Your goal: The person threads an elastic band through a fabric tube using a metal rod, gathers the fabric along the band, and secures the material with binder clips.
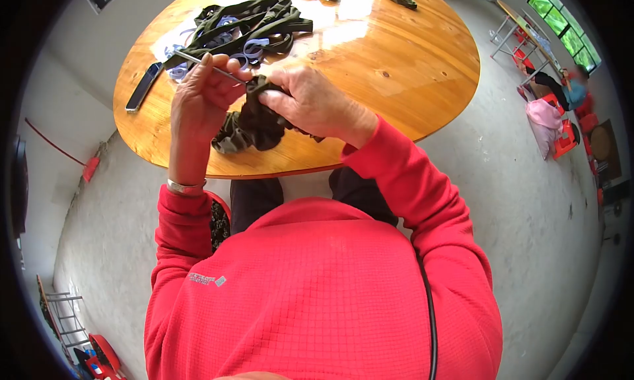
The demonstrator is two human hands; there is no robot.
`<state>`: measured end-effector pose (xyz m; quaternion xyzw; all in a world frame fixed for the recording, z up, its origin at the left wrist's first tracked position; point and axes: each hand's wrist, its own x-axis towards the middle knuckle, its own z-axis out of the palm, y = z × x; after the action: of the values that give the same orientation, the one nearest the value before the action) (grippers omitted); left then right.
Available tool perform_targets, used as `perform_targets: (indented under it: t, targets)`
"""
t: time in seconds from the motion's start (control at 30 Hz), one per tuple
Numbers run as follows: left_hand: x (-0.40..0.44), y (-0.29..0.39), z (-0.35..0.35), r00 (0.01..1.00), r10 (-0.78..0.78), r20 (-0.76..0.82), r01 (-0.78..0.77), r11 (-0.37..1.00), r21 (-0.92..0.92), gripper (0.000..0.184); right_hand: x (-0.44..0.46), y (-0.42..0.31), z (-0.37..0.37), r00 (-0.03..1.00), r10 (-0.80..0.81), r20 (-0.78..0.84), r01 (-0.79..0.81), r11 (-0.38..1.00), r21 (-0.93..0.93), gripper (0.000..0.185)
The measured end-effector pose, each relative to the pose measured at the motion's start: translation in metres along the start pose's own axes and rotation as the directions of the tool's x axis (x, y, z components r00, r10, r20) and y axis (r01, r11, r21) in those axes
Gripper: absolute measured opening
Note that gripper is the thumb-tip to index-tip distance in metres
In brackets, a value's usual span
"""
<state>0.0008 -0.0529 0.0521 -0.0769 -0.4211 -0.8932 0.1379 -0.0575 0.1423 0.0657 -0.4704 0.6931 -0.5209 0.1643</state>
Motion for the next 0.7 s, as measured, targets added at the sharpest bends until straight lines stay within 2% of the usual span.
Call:
perform_targets:
  t: [0.07, 0.1, 0.2, 0.23, 0.33, 0.4, 0.43, 0.53, 0.57, 0.63, 0.67, 0.7]
  targets:
    - [0.005, 0.004, 0.0, 0.999, -0.03, 0.015, 0.031, 0.997, -0.068, 0.025, 0.004, -0.003, -0.001, 0.998, 0.062, 0.019, -0.065, 0.984, 0.168, 0.024]
    - [0.007, 0.007, -0.001, 0.999, -0.047, -0.006, 0.047, 0.994, -0.098, 0.026, 0.004, -0.003, -0.002, 0.993, 0.088, 0.078, -0.107, 0.945, 0.31, 0.03]
    - [0.013, 0.016, -0.008, 0.998, -0.045, -0.045, 0.038, 0.988, -0.15, 0.026, -0.011, -0.021, -0.007, 0.957, 0.221, 0.186, -0.277, 0.889, 0.365, 0.044]
    - [0.017, 0.016, -0.012, 0.999, -0.016, -0.04, 0.011, 0.99, -0.138, 0.026, -0.01, -0.017, -0.003, 0.956, 0.248, 0.158, -0.288, 0.898, 0.332, 0.053]
    - [0.027, 0.023, -0.012, 0.994, 0.067, -0.092, -0.077, 0.991, -0.113, 0.024, -0.008, -0.022, -0.003, 0.968, 0.202, 0.147, -0.232, 0.944, 0.235, 0.051]
    - [0.033, 0.03, -0.018, 0.989, 0.108, -0.104, -0.119, 0.987, -0.111, 0.02, -0.008, -0.022, -0.002, 0.976, 0.18, 0.123, -0.205, 0.95, 0.236, 0.045]
    - [0.035, 0.032, -0.016, 0.979, 0.114, -0.169, -0.135, 0.984, -0.113, 0.021, -0.01, -0.022, -0.002, 0.98, 0.17, 0.107, -0.189, 0.959, 0.212, 0.044]
    - [0.054, 0.049, -0.05, 0.949, 0.091, -0.3, -0.171, 0.952, -0.253, 0.018, -0.025, -0.023, 0.009, 0.989, 0.148, 0.005, -0.147, 0.979, 0.14, 0.031]
    - [0.055, 0.052, -0.058, 0.973, 0.045, -0.225, -0.115, 0.945, -0.307, 0.016, -0.03, -0.024, 0.015, 0.993, 0.115, -0.016, -0.112, 0.986, 0.12, 0.029]
    - [0.048, 0.047, -0.049, 0.971, 0.055, -0.234, -0.113, 0.964, -0.242, 0.017, -0.036, -0.021, 0.021, 0.998, 0.037, -0.045, -0.036, 0.999, 0.018, 0.023]
    - [0.046, 0.042, -0.044, 0.969, 0.06, -0.238, -0.111, 0.972, -0.209, 0.018, -0.034, -0.019, 0.02, 0.996, 0.089, -0.016, -0.088, 0.994, 0.062, 0.025]
    - [0.047, 0.035, -0.044, 0.987, 0.105, -0.125, -0.124, 0.981, -0.15, 0.02, -0.031, -0.018, 0.017, 0.99, 0.138, 0.012, -0.139, 0.985, 0.105, 0.026]
